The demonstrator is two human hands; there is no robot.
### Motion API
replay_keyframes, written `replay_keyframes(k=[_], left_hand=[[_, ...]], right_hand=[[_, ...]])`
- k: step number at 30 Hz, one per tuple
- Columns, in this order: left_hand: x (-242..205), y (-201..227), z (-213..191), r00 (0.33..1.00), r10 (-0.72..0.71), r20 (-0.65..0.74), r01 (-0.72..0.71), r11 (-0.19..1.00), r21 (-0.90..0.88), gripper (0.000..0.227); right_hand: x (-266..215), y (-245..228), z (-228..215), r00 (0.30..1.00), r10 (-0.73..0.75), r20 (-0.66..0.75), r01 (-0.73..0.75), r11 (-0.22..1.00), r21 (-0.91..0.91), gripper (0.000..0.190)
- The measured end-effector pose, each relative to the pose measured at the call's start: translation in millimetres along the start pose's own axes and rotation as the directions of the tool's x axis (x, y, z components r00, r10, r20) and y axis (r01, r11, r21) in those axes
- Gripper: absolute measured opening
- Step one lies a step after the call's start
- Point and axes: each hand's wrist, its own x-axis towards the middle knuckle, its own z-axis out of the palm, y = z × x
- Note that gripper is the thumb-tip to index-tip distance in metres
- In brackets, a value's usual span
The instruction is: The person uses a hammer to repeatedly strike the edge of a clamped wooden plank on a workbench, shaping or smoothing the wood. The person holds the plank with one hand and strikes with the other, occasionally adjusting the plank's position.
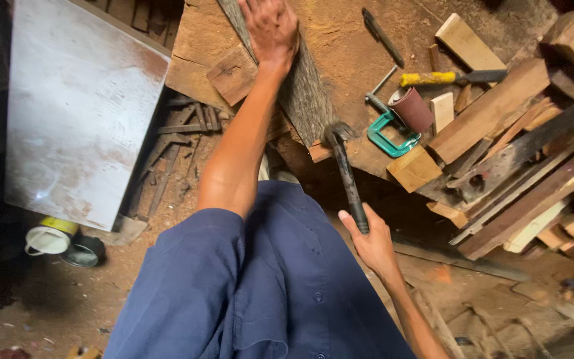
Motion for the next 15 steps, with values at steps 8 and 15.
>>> replay_keyframes(k=[8,15], left_hand=[[0.8,0.4,12.2,0.892,0.200,-0.405,-0.158,0.978,0.134,0.048],[2.1,0.5,11.7,0.888,0.180,-0.423,-0.159,0.984,0.086,0.052]], right_hand=[[12.0,-41.8,-11.9,0.986,0.166,-0.030,-0.168,0.959,-0.229,0.056],[-9.8,-90.9,-73.8,0.893,-0.386,-0.230,0.331,0.912,-0.243,0.049]])
